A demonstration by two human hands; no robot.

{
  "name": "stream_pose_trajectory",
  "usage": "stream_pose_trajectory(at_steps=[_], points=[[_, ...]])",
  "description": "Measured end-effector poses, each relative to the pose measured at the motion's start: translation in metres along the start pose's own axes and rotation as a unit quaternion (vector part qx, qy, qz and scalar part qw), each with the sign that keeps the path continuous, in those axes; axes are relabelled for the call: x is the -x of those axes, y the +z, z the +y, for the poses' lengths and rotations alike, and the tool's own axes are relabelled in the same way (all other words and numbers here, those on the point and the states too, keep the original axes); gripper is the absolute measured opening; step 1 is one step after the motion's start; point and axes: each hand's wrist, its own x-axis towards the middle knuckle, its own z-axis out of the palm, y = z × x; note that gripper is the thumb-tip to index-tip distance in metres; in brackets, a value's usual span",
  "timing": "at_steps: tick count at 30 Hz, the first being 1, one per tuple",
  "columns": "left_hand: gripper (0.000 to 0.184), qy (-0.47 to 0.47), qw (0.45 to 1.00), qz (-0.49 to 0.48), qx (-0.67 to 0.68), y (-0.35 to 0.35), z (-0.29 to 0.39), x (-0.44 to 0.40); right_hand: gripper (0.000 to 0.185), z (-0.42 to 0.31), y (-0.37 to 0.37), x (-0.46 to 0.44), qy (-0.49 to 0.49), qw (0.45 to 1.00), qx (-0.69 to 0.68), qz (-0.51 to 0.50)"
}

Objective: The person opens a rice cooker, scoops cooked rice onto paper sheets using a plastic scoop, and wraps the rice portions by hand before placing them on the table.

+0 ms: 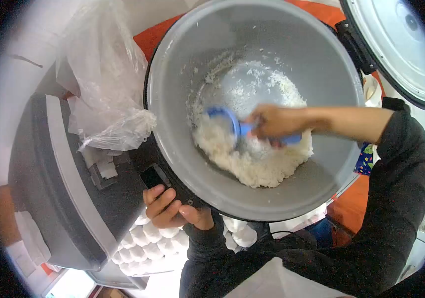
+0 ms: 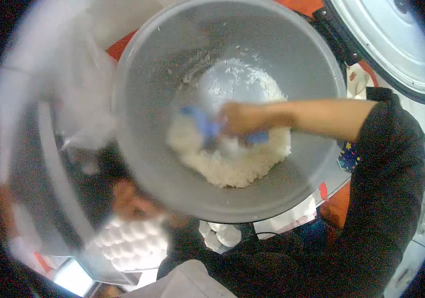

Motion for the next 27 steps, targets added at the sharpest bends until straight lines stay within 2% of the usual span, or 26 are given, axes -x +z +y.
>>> stream_pose_trajectory(at_steps=[1,2,3,4,5,6,7,9,10,12,13,14,15,16,18,19,21,22,23,24,25,26,27], points=[[0.021,0.0,1.0,-0.007,0.002,-0.002,0.002,0.001,0.035,-0.002,-0.011,-0.01,-0.014,0.999,-0.011,0.029],[0.021,-0.001,1.0,-0.012,-0.001,-0.003,0.002,0.003,0.038,-0.017,-0.018,-0.014,0.0,0.989,0.127,0.079],[0.02,0.009,1.0,0.003,0.006,0.0,0.001,0.003,0.041,-0.034,-0.023,-0.019,0.011,0.954,0.268,0.133],[0.02,0.018,1.0,0.018,0.012,0.002,-0.001,0.003,0.041,-0.036,-0.015,-0.031,0.009,0.954,0.268,0.133],[0.02,0.018,1.0,0.016,0.009,0.005,-0.007,0.003,0.046,-0.031,0.002,-0.046,0.004,0.931,0.321,0.172],[0.02,0.055,0.995,0.08,0.02,0.014,-0.015,0.005,0.052,-0.029,0.015,-0.052,0.001,0.903,0.376,0.21],[0.021,0.09,0.986,0.139,0.032,0.015,-0.019,0.009,0.052,-0.022,0.026,-0.052,0.003,0.905,0.372,0.207],[0.02,0.102,0.988,0.112,0.034,0.006,-0.028,0.011,0.062,-0.013,0.044,-0.043,-0.021,0.906,0.35,0.235],[0.019,0.118,0.988,0.09,0.036,0.004,-0.029,0.011,0.062,-0.005,0.053,-0.037,-0.02,0.906,0.352,0.235],[0.018,0.097,0.993,0.06,0.026,0.001,-0.016,0.004,0.064,0.005,0.068,-0.026,-0.035,0.832,0.509,0.216],[0.018,0.076,0.997,0.029,0.018,0.002,-0.008,-0.001,0.064,0.01,0.066,-0.022,-0.037,0.832,0.509,0.218],[0.018,0.053,0.998,-0.005,0.011,0.002,-0.002,-0.004,0.064,0.005,0.062,-0.012,-0.041,0.831,0.528,0.171],[0.018,0.054,0.998,-0.005,0.015,0.002,-0.001,-0.004,0.064,0.001,0.055,-0.002,-0.043,0.826,0.549,0.123],[0.018,0.059,0.998,0.006,0.009,0.004,-0.002,-0.003,0.064,-0.002,0.045,0.007,-0.039,0.825,0.549,0.127],[0.02,0.057,0.997,0.044,0.007,0.011,-0.002,-0.002,0.061,-0.003,0.027,0.019,-0.176,0.737,0.645,0.1],[0.02,0.055,0.998,0.04,0.008,0.013,-0.001,-0.001,0.061,0.003,0.03,0.019,-0.174,0.74,0.642,0.099],[0.021,0.033,0.998,0.059,-0.004,0.015,0.004,-0.001,0.06,0.015,0.038,0.011,-0.141,0.808,0.561,0.111],[0.02,0.018,0.997,0.079,0.011,0.012,-0.003,0.005,0.06,0.019,0.038,0.008,-0.145,0.806,0.563,0.114],[0.02,0.024,0.997,0.079,0.008,0.007,-0.014,0.01,0.057,0.02,0.042,0.004,-0.136,0.842,0.511,0.105],[0.02,0.055,0.996,0.074,0.009,0.004,-0.026,0.014,0.054,0.021,0.044,0.001,-0.127,0.875,0.458,0.097],[0.02,0.085,0.994,0.065,0.012,-0.002,-0.034,0.014,0.054,0.022,0.047,-0.004,-0.13,0.875,0.456,0.102],[0.02,0.115,0.983,0.082,0.113,0.006,-0.037,0.006,0.05,0.02,0.047,-0.006,-0.12,0.902,0.403,0.094],[0.02,0.116,0.983,0.084,0.118,0.006,-0.034,0.002,0.046,0.02,0.046,-0.004,-0.106,0.927,0.35,0.085]])
